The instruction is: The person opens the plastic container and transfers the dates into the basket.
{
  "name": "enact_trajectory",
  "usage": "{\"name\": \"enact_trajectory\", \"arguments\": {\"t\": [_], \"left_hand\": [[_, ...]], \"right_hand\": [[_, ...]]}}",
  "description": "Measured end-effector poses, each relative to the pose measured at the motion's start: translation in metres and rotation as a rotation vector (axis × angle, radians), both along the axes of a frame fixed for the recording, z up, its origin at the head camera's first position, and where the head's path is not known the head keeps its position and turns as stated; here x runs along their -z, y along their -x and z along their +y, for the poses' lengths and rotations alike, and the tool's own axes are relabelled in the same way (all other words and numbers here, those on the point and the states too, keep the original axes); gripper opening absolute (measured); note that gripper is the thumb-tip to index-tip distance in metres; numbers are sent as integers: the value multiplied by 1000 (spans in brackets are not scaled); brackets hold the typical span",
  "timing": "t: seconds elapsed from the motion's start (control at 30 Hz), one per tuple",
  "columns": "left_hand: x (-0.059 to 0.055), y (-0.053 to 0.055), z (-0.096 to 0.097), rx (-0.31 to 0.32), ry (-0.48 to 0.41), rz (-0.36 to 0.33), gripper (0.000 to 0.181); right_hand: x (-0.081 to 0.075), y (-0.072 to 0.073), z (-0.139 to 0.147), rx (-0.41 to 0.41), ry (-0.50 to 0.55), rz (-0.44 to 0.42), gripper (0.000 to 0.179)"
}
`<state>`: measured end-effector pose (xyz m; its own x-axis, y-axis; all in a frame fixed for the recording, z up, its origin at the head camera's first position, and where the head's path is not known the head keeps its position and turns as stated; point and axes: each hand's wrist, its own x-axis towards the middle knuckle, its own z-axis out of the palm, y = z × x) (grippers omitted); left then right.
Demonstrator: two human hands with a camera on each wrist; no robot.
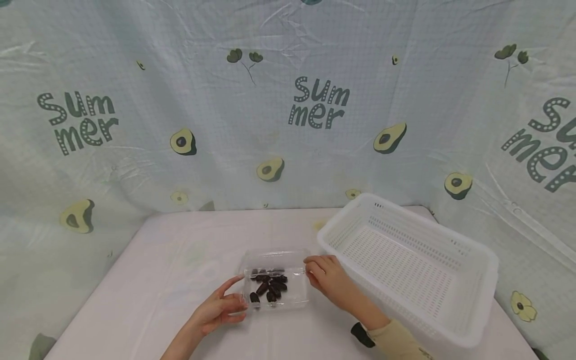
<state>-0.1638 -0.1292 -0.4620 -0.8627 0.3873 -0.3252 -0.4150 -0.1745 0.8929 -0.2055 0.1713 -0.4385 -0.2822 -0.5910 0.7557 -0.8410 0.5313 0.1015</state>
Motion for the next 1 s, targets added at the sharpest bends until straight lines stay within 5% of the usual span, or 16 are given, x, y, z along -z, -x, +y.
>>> {"name": "enact_trajectory", "arguments": {"t": [0.3, 0.5, 0.67, 1.0], "left_hand": [[2, 0, 0, 4, 7, 5, 74], [3, 0, 0, 4, 12, 8, 73], [2, 0, 1, 12, 7, 11, 71], [2, -1, 1, -7, 22, 5, 73]], "right_hand": [[-10, 7, -5, 26, 135, -34, 26], [-17, 12, -9, 55, 211, -121, 6], [-22, 16, -12, 120, 268, -181, 24], [-30, 26, -17, 138, 375, -377, 16]]}}
